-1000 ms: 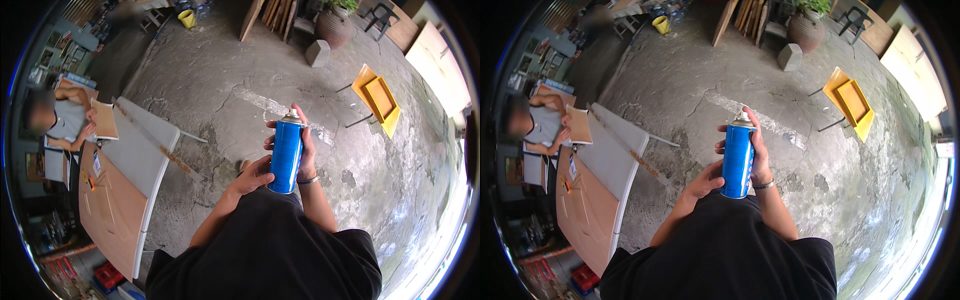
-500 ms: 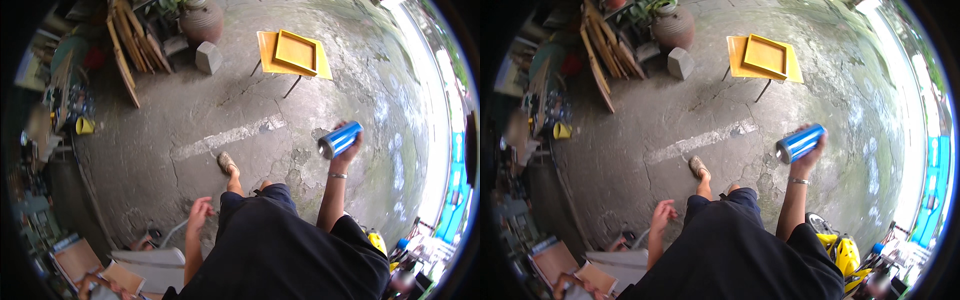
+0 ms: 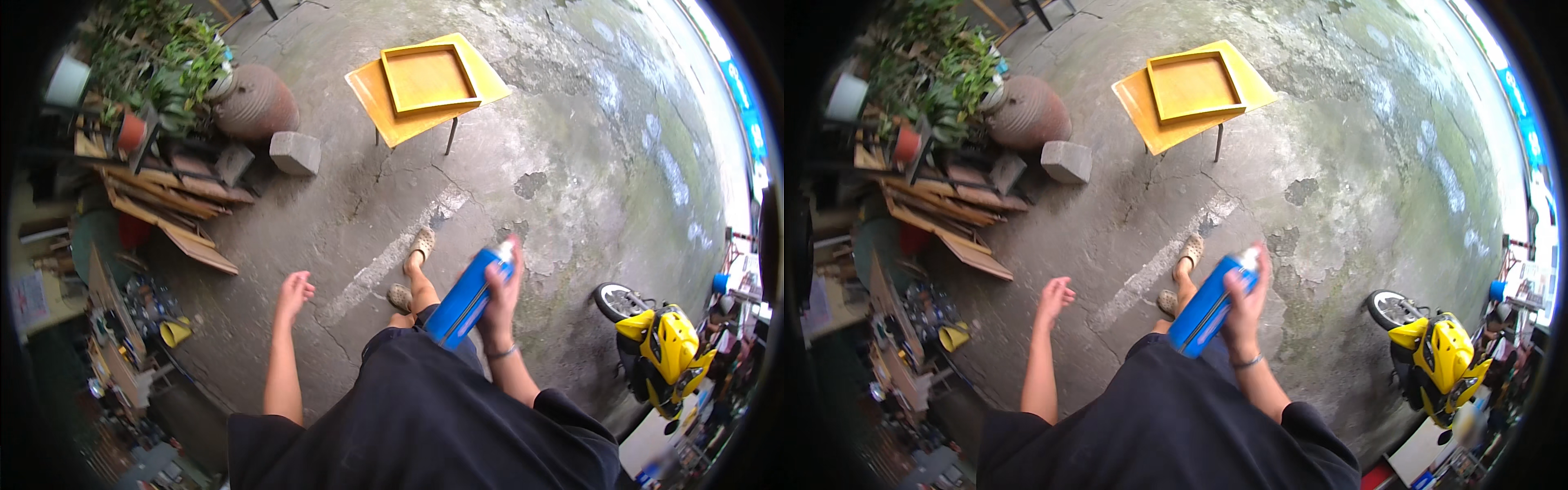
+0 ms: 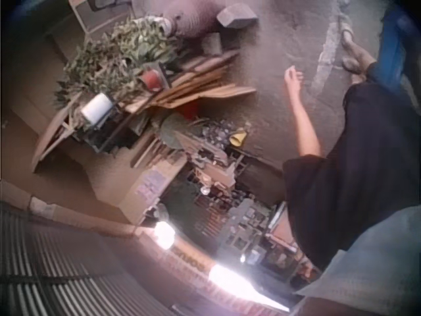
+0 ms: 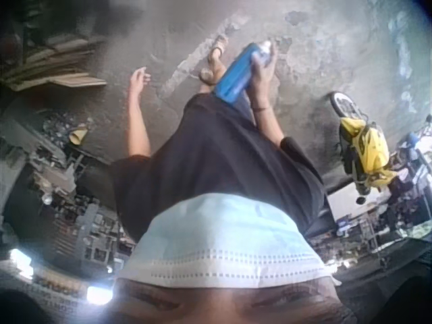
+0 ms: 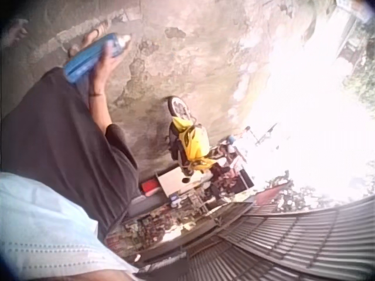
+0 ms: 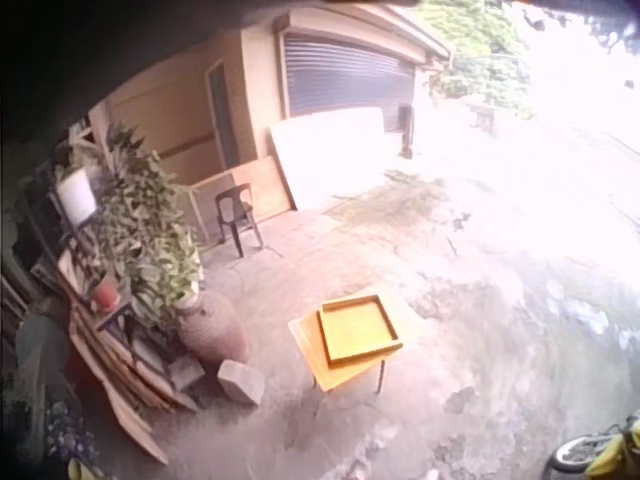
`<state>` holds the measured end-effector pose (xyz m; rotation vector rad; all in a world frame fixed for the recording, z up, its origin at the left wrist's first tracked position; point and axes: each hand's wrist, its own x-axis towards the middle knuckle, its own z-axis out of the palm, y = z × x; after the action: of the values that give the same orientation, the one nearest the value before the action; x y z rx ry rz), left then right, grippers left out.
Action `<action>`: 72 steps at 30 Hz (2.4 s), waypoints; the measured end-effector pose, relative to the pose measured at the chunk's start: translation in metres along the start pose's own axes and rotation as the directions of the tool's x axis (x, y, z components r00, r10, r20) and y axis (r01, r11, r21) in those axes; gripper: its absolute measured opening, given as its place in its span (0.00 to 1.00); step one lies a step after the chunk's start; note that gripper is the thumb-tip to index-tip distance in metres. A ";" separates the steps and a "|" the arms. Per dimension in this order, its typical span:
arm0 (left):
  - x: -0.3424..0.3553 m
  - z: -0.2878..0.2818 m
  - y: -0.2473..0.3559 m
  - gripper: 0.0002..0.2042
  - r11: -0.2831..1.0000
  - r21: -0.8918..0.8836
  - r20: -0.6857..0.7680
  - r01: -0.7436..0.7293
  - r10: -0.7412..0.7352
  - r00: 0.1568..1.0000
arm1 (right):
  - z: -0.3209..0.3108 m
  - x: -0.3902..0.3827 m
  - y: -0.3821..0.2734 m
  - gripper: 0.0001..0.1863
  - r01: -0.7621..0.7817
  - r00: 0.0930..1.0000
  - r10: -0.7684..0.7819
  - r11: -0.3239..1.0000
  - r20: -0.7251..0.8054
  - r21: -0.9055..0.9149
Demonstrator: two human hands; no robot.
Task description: The person spray paints a yellow wooden frame with a blue spray can. They move around the frame to cover all sides and edges, then briefly walk to a table where another person is working before returning to continue painting.
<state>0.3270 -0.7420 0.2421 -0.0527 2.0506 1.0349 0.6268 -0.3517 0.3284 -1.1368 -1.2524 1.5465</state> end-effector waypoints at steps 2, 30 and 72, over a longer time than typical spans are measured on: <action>0.026 -0.006 -0.010 0.15 0.945 0.285 0.156 -0.159 0.118 0.981 | 0.028 0.029 -0.001 0.40 -0.055 0.997 0.050 0.994 0.052 0.099; 0.455 0.023 0.070 0.24 0.927 0.311 0.221 0.210 -0.285 0.933 | 0.236 0.115 0.243 0.56 -0.350 0.923 0.353 0.935 -0.151 0.047; 0.426 0.447 0.124 0.27 0.627 -0.754 0.004 0.196 -0.293 0.956 | 0.066 0.745 0.317 0.32 -0.367 0.901 0.293 0.909 0.321 0.200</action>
<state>0.2885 -0.2246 -0.1146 -0.8267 1.5052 1.6610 0.3572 0.2933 -0.0855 -1.0204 -1.0295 2.1268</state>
